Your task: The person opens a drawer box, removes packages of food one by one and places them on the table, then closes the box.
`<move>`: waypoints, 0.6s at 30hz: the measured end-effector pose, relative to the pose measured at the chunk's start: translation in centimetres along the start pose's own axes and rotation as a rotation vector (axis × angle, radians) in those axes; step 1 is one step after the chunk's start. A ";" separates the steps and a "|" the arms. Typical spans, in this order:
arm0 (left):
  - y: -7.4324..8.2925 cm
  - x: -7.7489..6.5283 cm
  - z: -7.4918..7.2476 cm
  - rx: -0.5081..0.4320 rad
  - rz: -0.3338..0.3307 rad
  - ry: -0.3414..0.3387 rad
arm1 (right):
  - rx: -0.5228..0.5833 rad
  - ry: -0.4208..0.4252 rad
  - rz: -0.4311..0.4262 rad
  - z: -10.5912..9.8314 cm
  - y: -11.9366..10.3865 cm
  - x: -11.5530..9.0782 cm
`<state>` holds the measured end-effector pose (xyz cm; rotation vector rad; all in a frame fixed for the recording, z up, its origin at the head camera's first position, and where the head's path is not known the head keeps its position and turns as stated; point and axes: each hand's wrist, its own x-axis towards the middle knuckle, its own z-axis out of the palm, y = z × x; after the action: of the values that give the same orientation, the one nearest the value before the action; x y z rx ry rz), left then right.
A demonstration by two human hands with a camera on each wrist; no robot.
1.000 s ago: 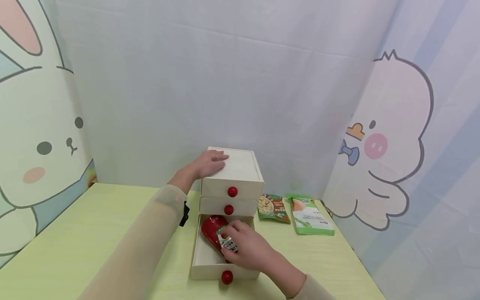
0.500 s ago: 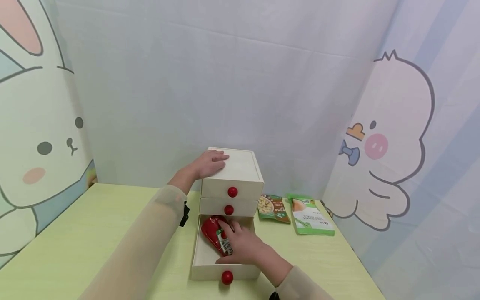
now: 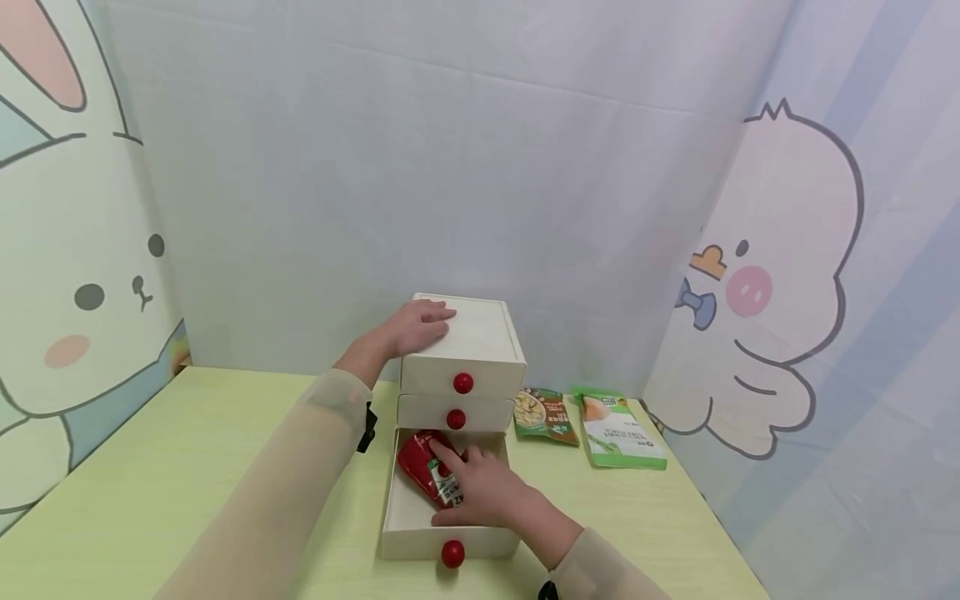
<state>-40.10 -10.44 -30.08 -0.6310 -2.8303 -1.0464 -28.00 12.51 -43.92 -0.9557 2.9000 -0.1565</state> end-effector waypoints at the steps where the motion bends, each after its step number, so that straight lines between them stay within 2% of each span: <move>1: 0.0 0.0 0.0 -0.001 -0.001 -0.001 | 0.015 -0.005 0.006 0.0 0.0 0.0; 8: 0.0 -0.1 0.0 0.001 -0.009 -0.001 | 0.094 -0.020 0.023 -0.2 0.2 0.3; 18: -0.1 0.2 0.1 -0.005 -0.019 -0.004 | 0.197 -0.066 0.071 -1.8 -0.1 0.1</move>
<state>-40.33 -10.41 -30.15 -0.6093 -2.8435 -1.0563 -28.19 12.49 -42.08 -0.8092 2.7893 -0.3901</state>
